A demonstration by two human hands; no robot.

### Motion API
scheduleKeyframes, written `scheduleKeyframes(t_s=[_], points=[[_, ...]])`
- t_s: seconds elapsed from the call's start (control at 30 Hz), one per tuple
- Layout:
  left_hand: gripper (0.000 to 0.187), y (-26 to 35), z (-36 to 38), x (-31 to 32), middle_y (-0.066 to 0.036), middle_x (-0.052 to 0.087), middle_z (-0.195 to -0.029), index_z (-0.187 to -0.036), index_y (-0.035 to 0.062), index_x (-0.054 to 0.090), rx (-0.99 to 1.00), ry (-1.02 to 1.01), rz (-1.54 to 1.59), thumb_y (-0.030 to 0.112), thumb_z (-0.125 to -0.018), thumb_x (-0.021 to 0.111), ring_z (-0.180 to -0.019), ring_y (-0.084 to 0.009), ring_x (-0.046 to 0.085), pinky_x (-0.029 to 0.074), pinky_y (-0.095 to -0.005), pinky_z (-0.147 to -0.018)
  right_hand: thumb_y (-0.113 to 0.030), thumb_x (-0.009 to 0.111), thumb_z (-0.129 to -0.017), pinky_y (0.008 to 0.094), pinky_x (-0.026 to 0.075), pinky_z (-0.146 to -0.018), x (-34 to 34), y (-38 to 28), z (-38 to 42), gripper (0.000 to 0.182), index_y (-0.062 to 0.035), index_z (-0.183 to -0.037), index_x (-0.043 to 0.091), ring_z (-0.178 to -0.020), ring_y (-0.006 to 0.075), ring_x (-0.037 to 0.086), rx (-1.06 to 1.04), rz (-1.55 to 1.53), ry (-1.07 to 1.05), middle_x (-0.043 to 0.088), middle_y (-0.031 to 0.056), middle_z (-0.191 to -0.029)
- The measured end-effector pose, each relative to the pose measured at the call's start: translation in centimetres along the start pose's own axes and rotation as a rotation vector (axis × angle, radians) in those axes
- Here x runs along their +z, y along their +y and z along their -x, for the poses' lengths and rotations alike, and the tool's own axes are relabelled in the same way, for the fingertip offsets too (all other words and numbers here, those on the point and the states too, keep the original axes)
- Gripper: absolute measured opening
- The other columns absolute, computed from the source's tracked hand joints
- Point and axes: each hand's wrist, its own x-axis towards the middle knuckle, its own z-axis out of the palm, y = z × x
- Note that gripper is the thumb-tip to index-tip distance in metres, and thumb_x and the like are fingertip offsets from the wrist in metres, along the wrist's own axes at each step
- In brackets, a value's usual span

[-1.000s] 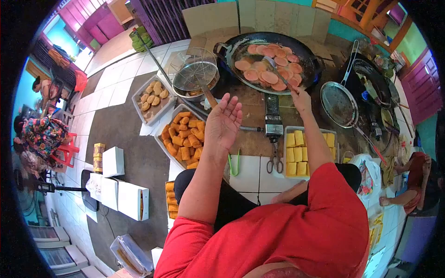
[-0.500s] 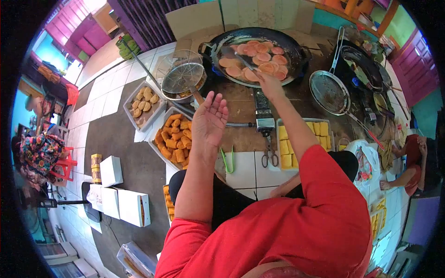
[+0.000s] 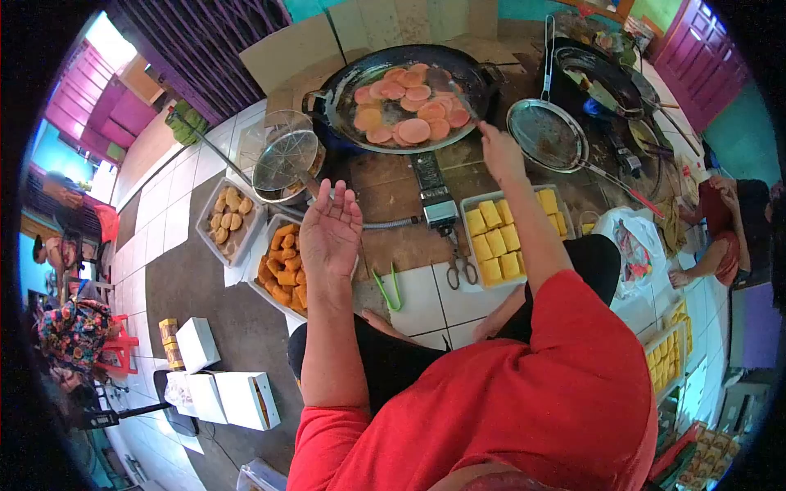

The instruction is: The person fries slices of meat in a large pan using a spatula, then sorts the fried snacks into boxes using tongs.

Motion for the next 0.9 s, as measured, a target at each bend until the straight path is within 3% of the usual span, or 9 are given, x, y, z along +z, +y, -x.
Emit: scheduleKeyframes(t_s=[0.17, 0.27, 0.4, 0.57, 0.7, 0.83, 0.9], points=[[0.021, -0.1, -0.3, 0.1, -0.007, 0.064, -0.102, -0.112, 0.0066, 0.057, -0.030, -0.031, 0.030, 0.012, -0.092, 0.053, -0.090, -0.0203, 0.063, 0.053, -0.0321, -0.076, -0.018, 0.051, -0.089, 0.0461, 0.050, -0.078, -1.1, 3.1, -3.2, 0.030, -0.0095, -0.117, 0.058, -0.088, 0.0376, 0.063, 0.161, 0.141, -0.131, 0.064, 0.0227, -0.094], [0.021, -0.2, -0.2, 0.3, -0.007, 0.064, -0.102, -0.111, 0.0070, 0.058, -0.035, -0.012, 0.043, 0.012, -0.092, 0.053, -0.089, -0.0202, 0.063, 0.053, -0.0323, -0.076, -0.021, 0.056, -0.087, 0.0438, 0.049, -0.081, 2.1, 6.4, -3.0, 0.031, -0.0080, -0.115, 0.060, -0.092, 0.0346, 0.063, 0.063, -0.034, -0.050, 0.065, 0.0205, -0.098], [0.022, -0.1, -0.4, 0.2, -0.007, 0.063, -0.103, -0.111, 0.0069, 0.057, -0.049, -0.019, 0.026, 0.012, -0.090, 0.056, -0.089, -0.0198, 0.062, 0.053, -0.0321, -0.076, -0.023, 0.060, -0.084, 0.0431, 0.049, -0.080, 3.0, 6.1, -0.2, 0.035, -0.0085, -0.116, 0.060, -0.092, 0.0325, 0.063, 0.168, -0.341, -0.049, 0.067, 0.0188, -0.096], [0.025, -0.2, -0.4, 0.0, -0.008, 0.063, -0.102, -0.111, 0.0059, 0.057, -0.046, -0.036, 0.039, 0.009, -0.087, 0.060, -0.089, -0.0201, 0.062, 0.053, -0.0312, -0.075, -0.016, 0.052, -0.089, 0.0430, 0.050, -0.078, -0.6, 0.0, 3.4, 0.037, -0.0184, -0.125, 0.056, -0.088, 0.0356, 0.063, -0.030, -0.072, -0.194, 0.062, 0.0170, -0.099], [0.024, -0.1, -0.2, 0.4, -0.009, 0.063, -0.102, -0.111, 0.0052, 0.056, -0.036, -0.080, -0.009, 0.008, -0.088, 0.060, -0.088, -0.0205, 0.062, 0.053, -0.0312, -0.074, -0.012, 0.047, -0.091, 0.0444, 0.051, -0.078, -0.4, 0.0, 5.0, 0.041, -0.0259, -0.129, 0.052, -0.087, 0.0374, 0.061, -0.099, 0.039, -0.230, 0.057, 0.0153, -0.100], [0.022, 0.1, -0.4, 0.0, -0.013, 0.062, -0.105, -0.112, 0.0019, 0.055, -0.062, -0.146, -0.005, 0.007, -0.090, 0.056, -0.091, -0.0212, 0.061, 0.052, -0.0318, -0.077, -0.015, 0.055, -0.087, 0.0438, 0.050, -0.077, -0.2, 1.9, 6.2, 0.037, -0.0198, -0.125, 0.056, -0.088, 0.0357, 0.061, 0.067, -0.330, 0.074, 0.063, 0.0161, -0.095], [0.022, -0.1, 0.5, 0.6, -0.014, 0.061, -0.106, -0.112, 0.0002, 0.055, -0.079, -0.150, 0.009, 0.006, -0.091, 0.054, -0.093, -0.0215, 0.060, 0.051, -0.0320, -0.080, -0.017, 0.060, -0.086, 0.0382, 0.049, -0.078, -0.1, 3.6, 6.9, 0.034, -0.0121, -0.120, 0.060, -0.088, 0.0319, 0.063, 0.186, -0.525, 0.228, 0.066, 0.0168, -0.097]])
